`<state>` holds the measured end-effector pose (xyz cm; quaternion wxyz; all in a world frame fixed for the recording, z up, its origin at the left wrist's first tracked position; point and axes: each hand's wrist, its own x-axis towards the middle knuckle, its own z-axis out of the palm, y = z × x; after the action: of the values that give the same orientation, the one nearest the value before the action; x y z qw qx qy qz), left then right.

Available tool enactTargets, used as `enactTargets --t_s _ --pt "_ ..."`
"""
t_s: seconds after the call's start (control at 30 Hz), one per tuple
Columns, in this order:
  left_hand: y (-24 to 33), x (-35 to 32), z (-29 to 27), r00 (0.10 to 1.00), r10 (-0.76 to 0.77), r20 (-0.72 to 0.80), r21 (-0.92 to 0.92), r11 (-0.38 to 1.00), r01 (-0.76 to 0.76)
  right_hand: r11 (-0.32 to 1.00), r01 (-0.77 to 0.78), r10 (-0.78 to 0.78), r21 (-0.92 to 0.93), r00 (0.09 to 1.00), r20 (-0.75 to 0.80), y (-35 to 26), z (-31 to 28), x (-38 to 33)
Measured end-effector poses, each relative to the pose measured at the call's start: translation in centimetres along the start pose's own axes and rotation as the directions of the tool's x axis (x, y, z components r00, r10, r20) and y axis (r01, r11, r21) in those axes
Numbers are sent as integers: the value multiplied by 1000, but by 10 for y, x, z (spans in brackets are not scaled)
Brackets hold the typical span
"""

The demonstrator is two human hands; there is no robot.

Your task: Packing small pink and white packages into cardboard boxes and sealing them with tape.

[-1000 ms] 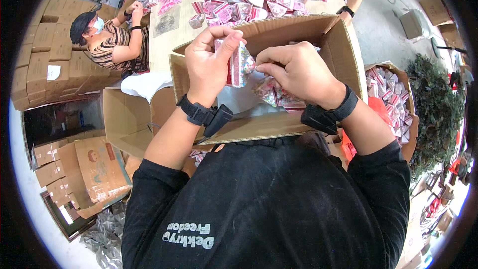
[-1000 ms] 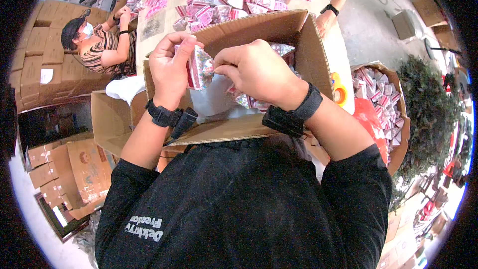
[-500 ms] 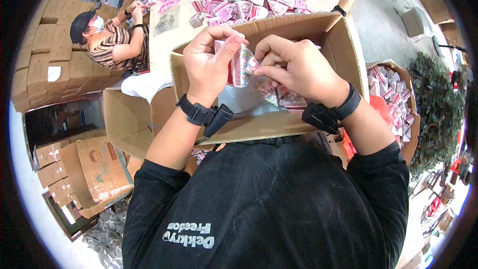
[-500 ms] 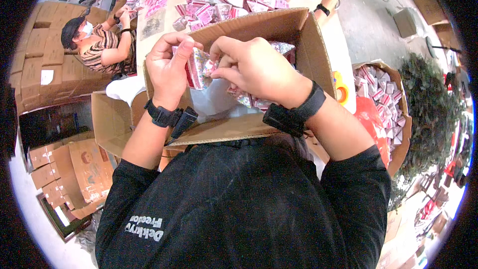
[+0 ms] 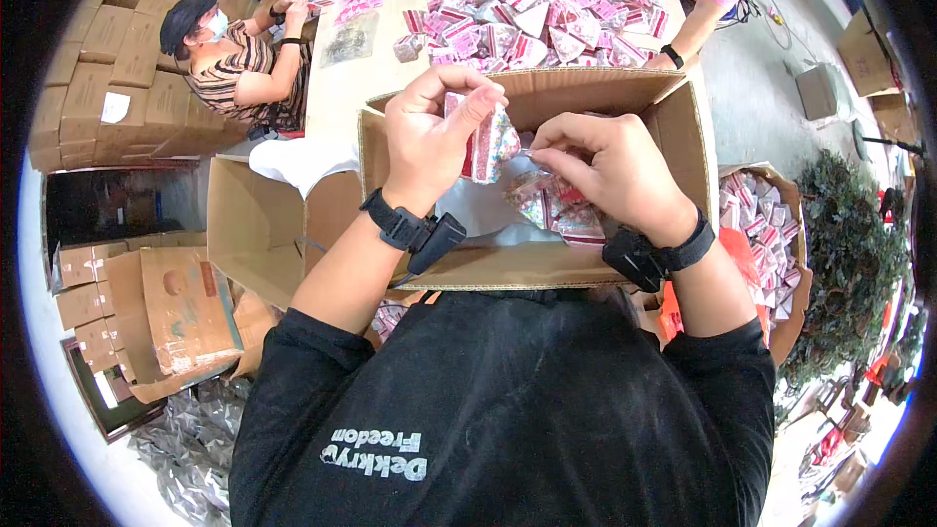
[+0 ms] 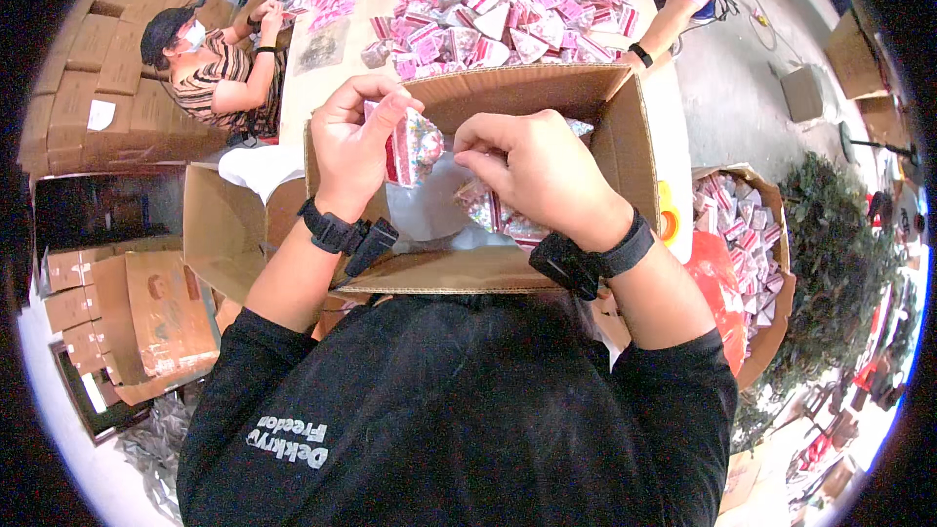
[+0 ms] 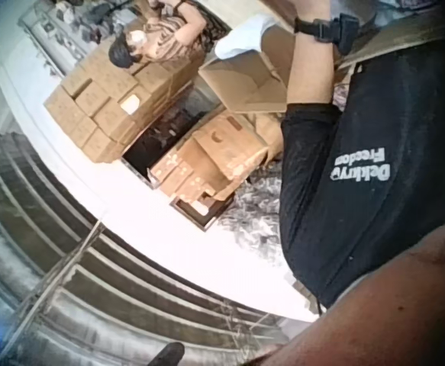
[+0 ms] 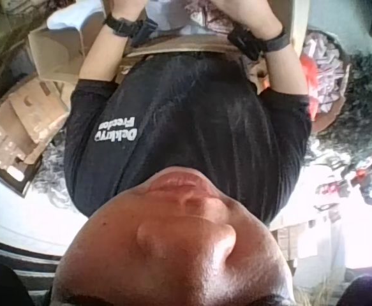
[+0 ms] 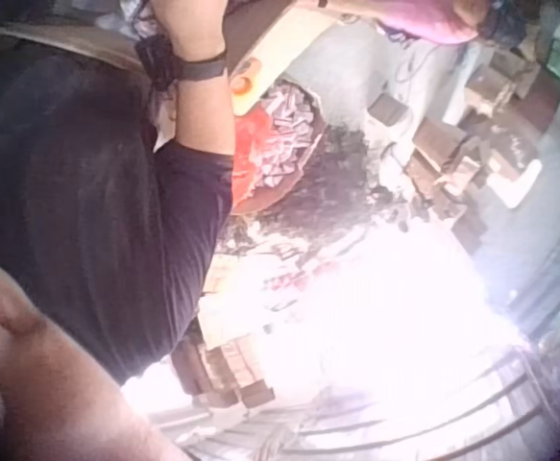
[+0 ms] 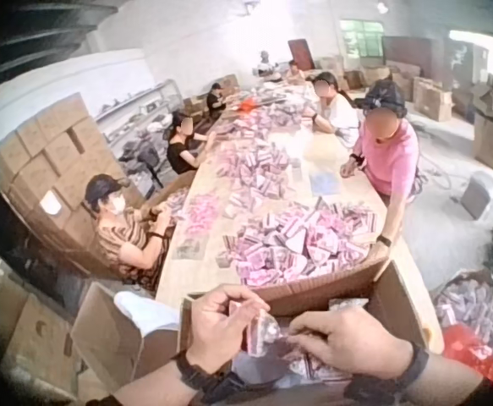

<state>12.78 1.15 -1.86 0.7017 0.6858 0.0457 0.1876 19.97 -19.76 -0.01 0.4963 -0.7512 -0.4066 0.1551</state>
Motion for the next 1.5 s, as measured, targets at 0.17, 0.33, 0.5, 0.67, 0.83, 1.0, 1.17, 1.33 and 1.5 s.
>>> enactTargets --t_s 0.17,0.33,0.5,0.67,0.83,1.0,1.17,1.33,1.5 --pt "2 0 1 999 -41 10 -33 999 41 1000 -9 9 -5 1000 -18 -1 1 -1" --pt "-5 0 3 999 -17 28 -6 1000 17 1000 -1 1 -7 1000 1 2 4 0" --pt "-1 0 4 999 -28 38 -2 1000 28 1000 -5 5 -12 1000 6 -2 4 0" --pt "0 0 6 999 -24 34 -44 999 25 999 40 -40 -22 999 -15 1 5 1" --pt "1 0 4 998 -51 37 -34 998 52 1000 17 -17 -25 1000 1 1 5 2" --pt "0 0 5 999 -35 23 -18 999 36 1000 -27 27 -5 999 -18 1 4 0" --pt "2 3 -3 993 -46 -110 135 989 61 991 -132 131 8 969 -209 4 -4 2" --pt "2 2 5 994 -39 -98 17 999 40 976 94 -109 -198 992 -65 24 3 0" --pt "2 2 5 999 -38 -36 -30 999 37 777 18 189 -629 947 259 52 0 -7"
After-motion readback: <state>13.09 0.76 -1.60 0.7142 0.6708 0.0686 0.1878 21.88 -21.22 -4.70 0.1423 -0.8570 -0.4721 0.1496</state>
